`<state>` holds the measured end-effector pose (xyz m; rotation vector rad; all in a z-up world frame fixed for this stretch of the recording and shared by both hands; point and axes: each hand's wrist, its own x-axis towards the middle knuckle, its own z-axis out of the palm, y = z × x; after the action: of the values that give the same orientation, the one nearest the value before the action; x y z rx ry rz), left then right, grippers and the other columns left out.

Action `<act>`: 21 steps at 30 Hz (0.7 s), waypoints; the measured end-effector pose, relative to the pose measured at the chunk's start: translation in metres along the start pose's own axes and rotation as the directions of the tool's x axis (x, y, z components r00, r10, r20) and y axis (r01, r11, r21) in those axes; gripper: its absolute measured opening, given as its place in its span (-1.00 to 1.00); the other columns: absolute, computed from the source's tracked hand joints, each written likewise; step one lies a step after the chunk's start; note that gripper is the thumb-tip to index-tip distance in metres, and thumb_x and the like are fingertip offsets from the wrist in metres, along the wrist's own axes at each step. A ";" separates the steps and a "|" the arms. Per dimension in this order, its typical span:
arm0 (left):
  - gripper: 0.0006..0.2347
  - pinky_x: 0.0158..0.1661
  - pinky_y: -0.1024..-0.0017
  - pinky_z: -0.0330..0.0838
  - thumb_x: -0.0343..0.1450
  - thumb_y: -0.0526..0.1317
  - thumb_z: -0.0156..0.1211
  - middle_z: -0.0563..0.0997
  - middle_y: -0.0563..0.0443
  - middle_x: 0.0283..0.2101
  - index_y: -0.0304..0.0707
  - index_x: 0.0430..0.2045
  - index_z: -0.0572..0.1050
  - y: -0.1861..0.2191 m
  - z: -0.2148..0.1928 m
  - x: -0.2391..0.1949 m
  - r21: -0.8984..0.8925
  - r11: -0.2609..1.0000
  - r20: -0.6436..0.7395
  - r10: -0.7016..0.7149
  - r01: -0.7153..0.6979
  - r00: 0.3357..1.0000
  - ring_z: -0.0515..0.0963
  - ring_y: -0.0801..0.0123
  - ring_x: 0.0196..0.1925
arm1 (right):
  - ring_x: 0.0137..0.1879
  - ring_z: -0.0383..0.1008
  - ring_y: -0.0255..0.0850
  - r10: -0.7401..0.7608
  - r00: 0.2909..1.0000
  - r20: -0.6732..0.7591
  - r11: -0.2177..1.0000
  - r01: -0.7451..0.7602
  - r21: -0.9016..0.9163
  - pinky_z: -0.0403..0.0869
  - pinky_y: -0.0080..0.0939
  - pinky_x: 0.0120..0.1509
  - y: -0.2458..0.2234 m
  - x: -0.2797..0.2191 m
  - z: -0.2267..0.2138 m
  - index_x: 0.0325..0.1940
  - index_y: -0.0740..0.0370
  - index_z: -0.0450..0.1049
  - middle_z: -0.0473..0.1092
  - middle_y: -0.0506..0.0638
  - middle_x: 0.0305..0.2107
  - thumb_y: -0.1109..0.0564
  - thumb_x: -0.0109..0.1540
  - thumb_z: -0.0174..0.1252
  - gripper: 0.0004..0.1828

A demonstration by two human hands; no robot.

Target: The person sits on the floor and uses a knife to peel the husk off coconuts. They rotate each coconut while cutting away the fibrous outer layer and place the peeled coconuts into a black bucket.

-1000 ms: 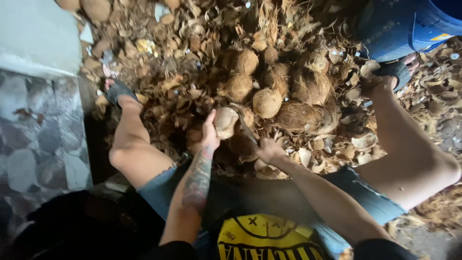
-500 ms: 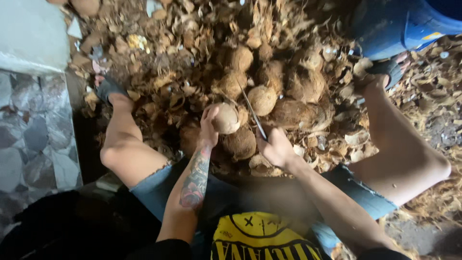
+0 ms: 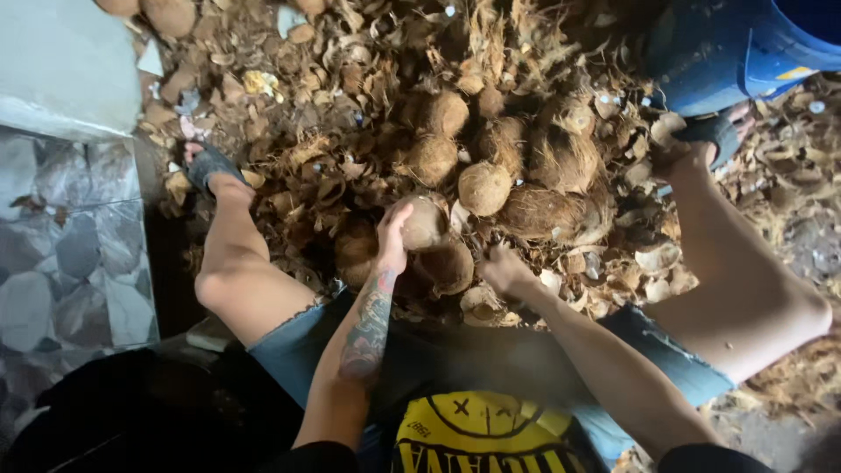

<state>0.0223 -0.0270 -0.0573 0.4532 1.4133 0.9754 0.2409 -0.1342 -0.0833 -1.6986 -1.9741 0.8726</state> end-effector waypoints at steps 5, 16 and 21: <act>-0.43 0.37 0.00 0.23 0.41 0.12 0.47 0.42 -0.27 0.34 -0.14 0.24 0.52 -0.008 -0.016 0.021 0.083 0.997 0.000 0.004 -0.004 1.000 0.32 -0.08 0.45 | -0.35 0.55 0.22 0.351 0.900 0.259 0.874 -0.414 0.255 0.42 0.23 -0.23 -0.069 0.011 -0.061 -0.49 0.34 0.47 0.41 0.31 -0.64 -0.03 0.14 0.10 -0.65; -0.46 0.23 -0.11 0.42 0.37 0.13 0.39 0.49 -0.38 0.19 -0.14 0.18 0.52 0.008 -0.005 0.002 0.115 0.988 -0.059 0.108 -0.100 0.992 0.49 -0.14 0.30 | -0.75 0.13 -0.27 -0.371 0.928 -0.047 0.288 0.163 0.944 0.38 -0.31 -0.62 -0.062 0.002 -0.043 -0.31 0.15 0.37 0.17 -0.17 -0.68 0.24 0.21 0.01 -0.95; -0.40 0.36 0.00 0.26 0.38 0.10 0.43 0.45 -0.38 0.33 -0.24 0.24 0.47 -0.007 -0.013 0.012 0.144 0.978 -0.027 0.156 -0.150 0.987 0.38 -0.09 0.42 | 0.13 0.59 0.27 0.458 0.818 0.348 0.882 -0.466 -0.067 0.33 0.50 0.33 -0.065 0.017 -0.025 -0.22 0.44 0.61 0.58 0.36 -0.20 -0.12 0.31 -0.12 -0.42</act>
<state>0.0104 -0.0255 -0.0722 0.6600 1.5051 1.0148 0.2065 -0.1172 -0.0233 -2.1827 -1.7596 1.4557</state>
